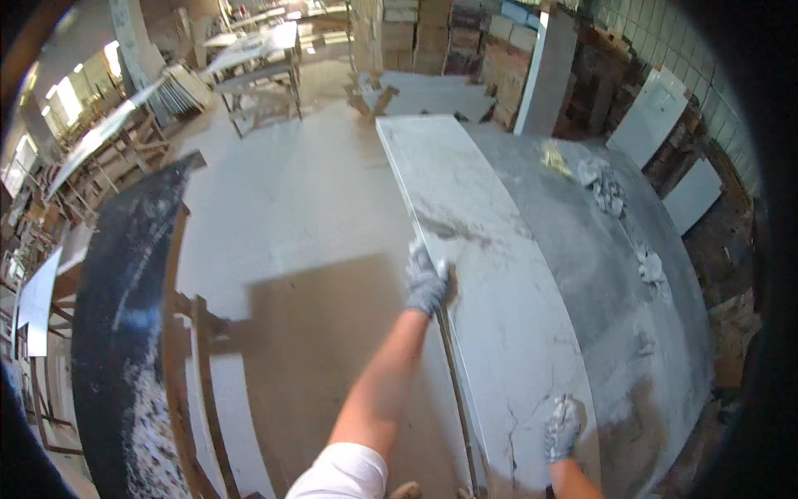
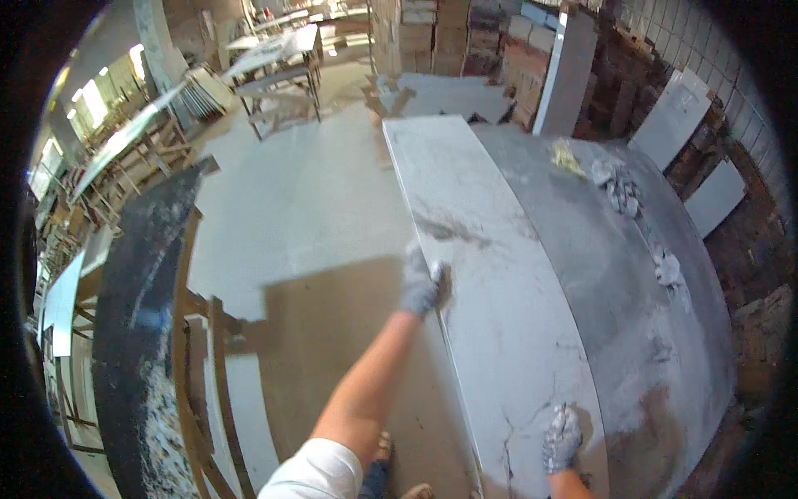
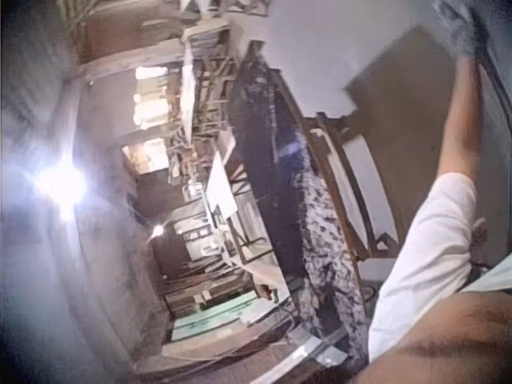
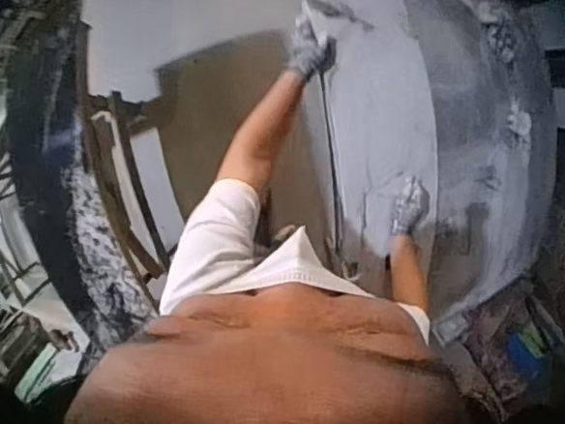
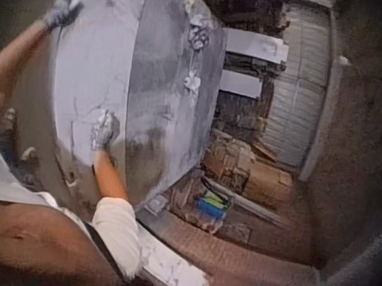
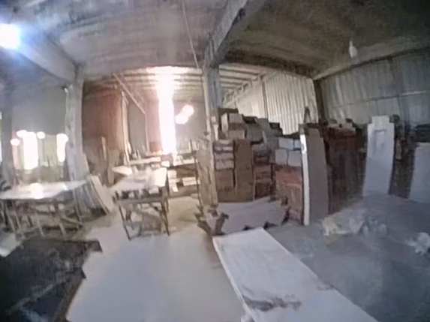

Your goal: The person uses a handheld polishing tool to smooth the surface of a large stone slab, then wipes the slab with a cloth. The person moves around the slab to reach different areas and continues polishing and wiping throughout the clip.

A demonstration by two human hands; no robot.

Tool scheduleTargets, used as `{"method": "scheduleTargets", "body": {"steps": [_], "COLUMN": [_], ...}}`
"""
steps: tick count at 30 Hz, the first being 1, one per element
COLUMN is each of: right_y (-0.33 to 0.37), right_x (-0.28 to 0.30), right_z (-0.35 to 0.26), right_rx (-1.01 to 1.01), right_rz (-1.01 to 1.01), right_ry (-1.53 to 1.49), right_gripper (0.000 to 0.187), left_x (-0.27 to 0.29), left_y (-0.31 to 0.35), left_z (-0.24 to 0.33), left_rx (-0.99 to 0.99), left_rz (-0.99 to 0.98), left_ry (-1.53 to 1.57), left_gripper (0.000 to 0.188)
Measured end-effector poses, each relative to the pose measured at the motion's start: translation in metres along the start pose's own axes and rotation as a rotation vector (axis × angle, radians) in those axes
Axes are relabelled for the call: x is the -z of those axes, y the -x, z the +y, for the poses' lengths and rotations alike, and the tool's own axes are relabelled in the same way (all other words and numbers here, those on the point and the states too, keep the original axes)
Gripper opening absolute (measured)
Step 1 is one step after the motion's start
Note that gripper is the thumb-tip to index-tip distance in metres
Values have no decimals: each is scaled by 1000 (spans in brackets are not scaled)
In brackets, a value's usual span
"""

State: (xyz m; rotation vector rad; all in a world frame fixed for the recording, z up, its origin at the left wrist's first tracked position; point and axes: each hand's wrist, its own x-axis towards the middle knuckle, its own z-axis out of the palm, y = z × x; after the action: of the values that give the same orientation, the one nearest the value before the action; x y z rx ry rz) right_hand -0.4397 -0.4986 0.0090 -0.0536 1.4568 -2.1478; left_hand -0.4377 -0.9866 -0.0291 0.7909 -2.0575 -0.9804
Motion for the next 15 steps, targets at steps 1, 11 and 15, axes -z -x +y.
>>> {"method": "scheduleTargets", "body": {"steps": [1,11,15], "right_y": [1,-32,-66], "right_x": [30,-33,-110], "right_z": [8,7,-26], "right_rx": [26,99,77], "right_rz": [-4,291,296], "right_ry": [-4,350,470], "right_gripper": [27,38,39], "left_x": [-16,72,86], "left_y": [14,232,273], "left_z": [19,112,49], "left_rx": [133,461,101], "left_rz": [-77,-1000,-1342], "left_ry": [173,217,-281], "left_gripper": [71,54,43]}}
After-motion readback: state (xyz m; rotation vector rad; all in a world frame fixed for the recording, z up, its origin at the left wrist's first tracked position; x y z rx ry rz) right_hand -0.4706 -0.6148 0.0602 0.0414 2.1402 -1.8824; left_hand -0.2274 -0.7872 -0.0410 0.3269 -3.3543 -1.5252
